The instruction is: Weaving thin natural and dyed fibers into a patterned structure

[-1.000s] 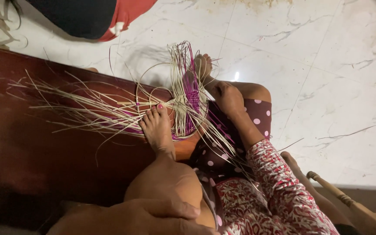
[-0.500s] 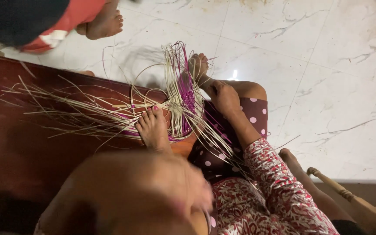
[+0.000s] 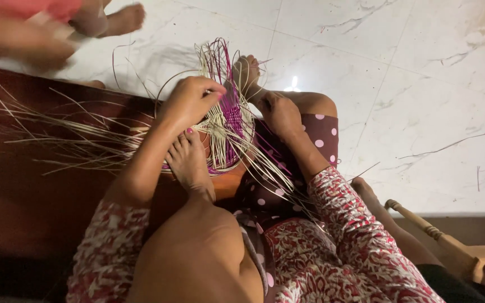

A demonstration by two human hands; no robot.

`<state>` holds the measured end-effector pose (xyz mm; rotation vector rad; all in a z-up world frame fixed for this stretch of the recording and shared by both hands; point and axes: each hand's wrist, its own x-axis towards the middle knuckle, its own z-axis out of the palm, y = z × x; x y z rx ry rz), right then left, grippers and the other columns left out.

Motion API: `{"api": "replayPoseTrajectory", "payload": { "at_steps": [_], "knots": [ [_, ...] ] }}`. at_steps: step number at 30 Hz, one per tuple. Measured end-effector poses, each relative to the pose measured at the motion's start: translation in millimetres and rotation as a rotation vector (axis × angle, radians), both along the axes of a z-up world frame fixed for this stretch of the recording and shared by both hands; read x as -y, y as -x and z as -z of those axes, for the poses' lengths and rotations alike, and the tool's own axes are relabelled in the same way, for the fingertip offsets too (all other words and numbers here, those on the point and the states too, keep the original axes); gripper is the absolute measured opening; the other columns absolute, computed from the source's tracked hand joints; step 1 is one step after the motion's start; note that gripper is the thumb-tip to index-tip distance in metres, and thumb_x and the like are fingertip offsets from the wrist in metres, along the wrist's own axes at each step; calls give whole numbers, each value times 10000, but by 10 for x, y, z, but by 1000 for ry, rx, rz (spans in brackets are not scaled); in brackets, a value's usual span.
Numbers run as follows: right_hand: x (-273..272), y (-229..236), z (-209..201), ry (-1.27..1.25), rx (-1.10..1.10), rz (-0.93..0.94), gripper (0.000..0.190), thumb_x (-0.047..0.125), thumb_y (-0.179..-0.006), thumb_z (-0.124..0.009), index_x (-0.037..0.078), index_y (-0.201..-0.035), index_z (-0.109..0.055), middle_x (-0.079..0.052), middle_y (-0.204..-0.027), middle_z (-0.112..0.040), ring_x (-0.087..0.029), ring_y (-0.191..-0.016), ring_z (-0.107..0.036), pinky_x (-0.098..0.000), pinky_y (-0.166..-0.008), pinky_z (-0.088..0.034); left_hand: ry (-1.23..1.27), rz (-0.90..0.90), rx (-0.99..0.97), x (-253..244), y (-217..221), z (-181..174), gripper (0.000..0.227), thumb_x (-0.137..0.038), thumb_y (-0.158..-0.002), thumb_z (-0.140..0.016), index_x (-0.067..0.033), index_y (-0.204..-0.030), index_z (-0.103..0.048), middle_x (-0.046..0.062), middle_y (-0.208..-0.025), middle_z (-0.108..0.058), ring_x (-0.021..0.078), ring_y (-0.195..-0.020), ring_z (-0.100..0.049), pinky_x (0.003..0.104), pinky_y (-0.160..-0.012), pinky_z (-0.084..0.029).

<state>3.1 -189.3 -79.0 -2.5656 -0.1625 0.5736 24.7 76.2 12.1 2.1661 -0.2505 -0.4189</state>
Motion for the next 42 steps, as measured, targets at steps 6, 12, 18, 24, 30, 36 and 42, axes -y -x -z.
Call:
{"api": "replayPoseTrajectory", "payload": {
  "at_steps": [6, 12, 18, 24, 30, 36, 42],
  "knots": [
    [-18, 1, 0, 13, 0, 8, 182, 253, -981, -632, 94, -1015, -715, -133, -849, -712, -376, -809, -724, -480, -637, -564, 66, -122, -396, 249, 124, 687, 228, -169, -923, -643, -199, -1105, -777, 41, -728, -772, 114, -594, -737, 224, -580, -569],
    [-59, 125, -242, -131, -145, 134, 297, 366, -1005, -591, 111, -1044, -739, -179, -893, -730, -424, -901, -712, -490, -733, -564, -40, -178, -481, 385, 94, 735, 537, -163, -945, -632, 25, -1421, -469, 310, -1334, -603, 246, -657, -759, 347, -667, -660],
    [-220, 231, -554, -156, -229, 116, 272, 368, -936, -642, 138, -1023, -760, -184, -911, -758, -438, -928, -720, -540, -785, -569, -57, -89, -667, 438, 37, 834, 450, -428, -954, -601, -89, -1238, -686, 28, -662, -756, 139, -509, -732, 202, -535, -539],
    [-344, 491, -539, -138, -91, -68, 172, 248, -926, -649, 129, -1008, -742, -183, -882, -747, -428, -861, -724, -552, -727, -564, -113, -86, -663, 445, 28, 793, 415, -397, -943, -612, -76, -1187, -711, 45, -609, -737, 107, -432, -663, 209, -534, -480],
    [-383, 438, -682, -287, -132, -76, 183, 233, -959, -631, 112, -958, -769, -163, -856, -754, -408, -813, -734, -475, -724, -586, -72, -8, -638, 381, -10, 646, 393, -349, -952, -635, -30, -1168, -712, 56, -608, -732, 132, -498, -708, 236, -621, -523],
    [-207, 348, -474, 3, -100, -85, 216, 337, -951, -658, 157, -1038, -738, -105, -911, -699, -352, -957, -713, -466, -823, -577, -28, 32, -668, 315, -1, 812, 407, -371, -968, -595, -40, -1174, -715, 87, -629, -744, 143, -499, -691, 225, -550, -477],
    [-350, 54, -588, -342, -262, 231, 242, 361, -961, -606, 177, -1016, -753, -134, -798, -731, -348, -835, -732, -455, -735, -541, -6, 6, -647, 325, 49, 936, 390, -300, -958, -593, -22, -1214, -688, 102, -628, -740, 146, -472, -672, 217, -525, -486]
  ]
}}
